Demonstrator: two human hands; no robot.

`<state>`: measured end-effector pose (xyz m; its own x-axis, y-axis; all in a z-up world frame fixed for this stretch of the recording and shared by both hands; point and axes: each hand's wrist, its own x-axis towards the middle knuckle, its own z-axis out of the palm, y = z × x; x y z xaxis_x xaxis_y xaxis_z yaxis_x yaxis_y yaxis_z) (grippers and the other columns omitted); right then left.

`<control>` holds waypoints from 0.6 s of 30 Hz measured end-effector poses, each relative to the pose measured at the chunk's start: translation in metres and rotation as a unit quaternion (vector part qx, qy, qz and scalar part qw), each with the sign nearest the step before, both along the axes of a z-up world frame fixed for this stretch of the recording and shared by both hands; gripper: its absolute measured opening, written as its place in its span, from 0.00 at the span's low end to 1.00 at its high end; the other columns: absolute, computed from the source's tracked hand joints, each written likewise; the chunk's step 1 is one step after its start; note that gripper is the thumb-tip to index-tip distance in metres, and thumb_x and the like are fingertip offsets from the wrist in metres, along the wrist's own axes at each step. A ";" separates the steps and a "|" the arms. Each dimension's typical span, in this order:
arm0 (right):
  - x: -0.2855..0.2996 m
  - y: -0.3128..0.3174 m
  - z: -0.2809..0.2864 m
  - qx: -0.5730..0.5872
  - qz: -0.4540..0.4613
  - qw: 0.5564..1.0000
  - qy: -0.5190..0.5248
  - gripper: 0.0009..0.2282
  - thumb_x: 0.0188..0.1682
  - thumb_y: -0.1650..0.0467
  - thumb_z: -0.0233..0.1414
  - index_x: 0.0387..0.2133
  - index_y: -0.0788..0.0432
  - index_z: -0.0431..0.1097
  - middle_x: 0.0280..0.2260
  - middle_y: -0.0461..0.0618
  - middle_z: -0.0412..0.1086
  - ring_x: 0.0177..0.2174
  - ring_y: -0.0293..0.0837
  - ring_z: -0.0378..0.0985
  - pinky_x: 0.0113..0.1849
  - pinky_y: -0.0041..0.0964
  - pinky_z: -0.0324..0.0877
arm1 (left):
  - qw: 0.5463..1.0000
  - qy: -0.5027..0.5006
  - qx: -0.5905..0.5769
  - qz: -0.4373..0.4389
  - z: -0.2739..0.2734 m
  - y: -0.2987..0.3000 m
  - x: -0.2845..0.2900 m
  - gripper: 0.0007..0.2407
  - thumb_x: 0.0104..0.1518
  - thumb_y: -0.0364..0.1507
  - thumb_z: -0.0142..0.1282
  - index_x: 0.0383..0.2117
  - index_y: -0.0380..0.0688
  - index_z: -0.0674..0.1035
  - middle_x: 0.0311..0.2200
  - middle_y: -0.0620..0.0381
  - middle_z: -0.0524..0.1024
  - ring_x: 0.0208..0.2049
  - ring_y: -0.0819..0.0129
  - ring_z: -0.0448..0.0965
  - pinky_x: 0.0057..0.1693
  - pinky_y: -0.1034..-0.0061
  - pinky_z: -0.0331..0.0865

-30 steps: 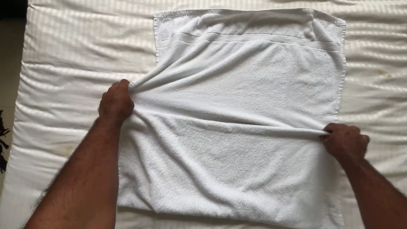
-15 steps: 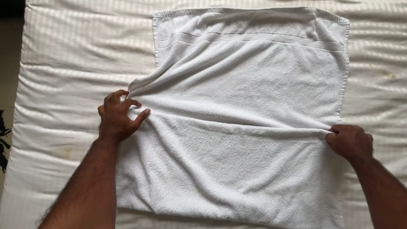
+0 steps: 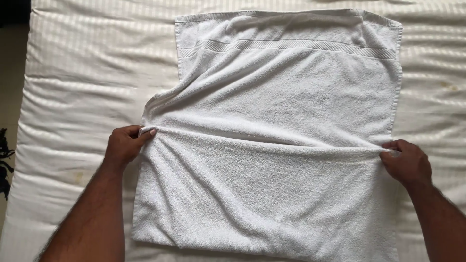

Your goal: The person folds a white towel on a bed, smoothing it out and folding it into a compact rectangle before placing it on a nearby nightstand. Then, the person gathers the white bed sheet from the bed and begins to fold it by hand.

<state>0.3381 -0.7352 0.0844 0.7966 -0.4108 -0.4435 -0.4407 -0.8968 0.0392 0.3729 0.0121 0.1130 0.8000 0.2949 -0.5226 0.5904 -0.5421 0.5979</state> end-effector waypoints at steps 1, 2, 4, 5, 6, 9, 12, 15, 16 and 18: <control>-0.002 -0.001 -0.003 0.084 -0.058 0.994 -0.049 0.20 0.46 0.63 0.59 0.52 0.56 0.74 0.47 0.56 0.76 0.47 0.55 0.79 0.50 0.56 0.73 | 1.000 0.008 -0.022 0.017 0.001 -0.001 0.001 0.17 0.53 0.37 0.69 0.43 0.39 0.85 0.34 0.52 0.85 0.36 0.66 0.83 0.49 0.64 0.76; -0.005 -0.002 -0.006 0.166 -0.117 0.974 -0.098 0.23 0.45 0.66 0.61 0.55 0.60 0.69 0.50 0.60 0.73 0.49 0.56 0.76 0.50 0.55 0.72 | 0.998 0.016 -0.045 0.034 0.001 -0.003 0.002 0.18 0.52 0.37 0.69 0.44 0.39 0.84 0.36 0.52 0.85 0.38 0.66 0.83 0.50 0.65 0.76; -0.003 -0.008 -0.013 0.215 -0.178 0.953 -0.118 0.26 0.44 0.68 0.62 0.57 0.62 0.65 0.52 0.61 0.70 0.51 0.56 0.74 0.51 0.53 0.70 | 0.996 0.002 -0.070 0.054 -0.001 -0.001 -0.004 0.18 0.52 0.36 0.69 0.45 0.39 0.83 0.37 0.52 0.85 0.39 0.67 0.83 0.50 0.66 0.76; -0.001 -0.011 -0.017 0.263 -0.239 0.924 -0.137 0.29 0.44 0.70 0.64 0.59 0.64 0.61 0.54 0.63 0.68 0.52 0.57 0.72 0.52 0.52 0.69 | 0.993 -0.012 -0.095 0.073 -0.001 -0.001 -0.006 0.19 0.51 0.35 0.69 0.46 0.39 0.81 0.37 0.51 0.84 0.40 0.68 0.83 0.51 0.67 0.76; -0.001 -0.012 -0.016 0.263 -0.240 0.924 -0.137 0.29 0.44 0.70 0.64 0.59 0.64 0.61 0.54 0.63 0.68 0.52 0.57 0.72 0.52 0.52 0.69 | 0.993 -0.012 -0.095 0.073 -0.003 -0.001 -0.010 0.19 0.51 0.35 0.69 0.46 0.39 0.81 0.37 0.51 0.84 0.40 0.68 0.83 0.51 0.67 0.76; 0.003 -0.016 -0.020 0.273 -0.301 0.911 -0.075 0.29 0.44 0.68 0.65 0.58 0.65 0.65 0.55 0.65 0.70 0.54 0.57 0.72 0.56 0.50 0.66 | 0.983 -0.015 -0.128 0.134 -0.005 -0.004 -0.022 0.17 0.53 0.34 0.67 0.46 0.39 0.80 0.38 0.50 0.84 0.40 0.67 0.83 0.52 0.68 0.76; 0.002 -0.016 -0.016 0.275 -0.322 0.905 -0.042 0.30 0.44 0.65 0.66 0.59 0.66 0.67 0.55 0.67 0.71 0.54 0.59 0.74 0.57 0.49 0.68 | 0.982 0.002 -0.122 0.147 -0.002 -0.010 -0.031 0.15 0.56 0.33 0.66 0.45 0.38 0.83 0.38 0.51 0.84 0.39 0.66 0.82 0.49 0.69 0.76; -0.001 -0.001 0.002 0.259 -0.329 0.905 -0.073 0.30 0.42 0.64 0.65 0.58 0.67 0.68 0.54 0.67 0.72 0.53 0.59 0.77 0.57 0.48 0.71 | 0.972 -0.067 -0.139 0.179 -0.004 -0.014 -0.039 0.14 0.55 0.32 0.65 0.44 0.37 0.83 0.37 0.52 0.84 0.37 0.68 0.84 0.47 0.72 0.79; -0.003 0.002 0.002 0.248 -0.334 0.906 -0.078 0.30 0.43 0.63 0.65 0.57 0.68 0.68 0.54 0.68 0.72 0.53 0.59 0.76 0.57 0.49 0.71 | 0.973 -0.083 -0.129 0.170 -0.004 -0.019 -0.042 0.15 0.57 0.32 0.65 0.46 0.35 0.83 0.36 0.50 0.84 0.35 0.68 0.82 0.44 0.72 0.76; -0.009 0.006 0.002 0.237 -0.341 0.906 -0.084 0.31 0.44 0.61 0.65 0.57 0.69 0.69 0.54 0.68 0.72 0.53 0.59 0.76 0.57 0.50 0.70 | 0.975 -0.101 -0.119 0.161 -0.007 -0.020 -0.043 0.15 0.59 0.32 0.64 0.48 0.34 0.83 0.36 0.49 0.83 0.33 0.69 0.80 0.42 0.73 0.73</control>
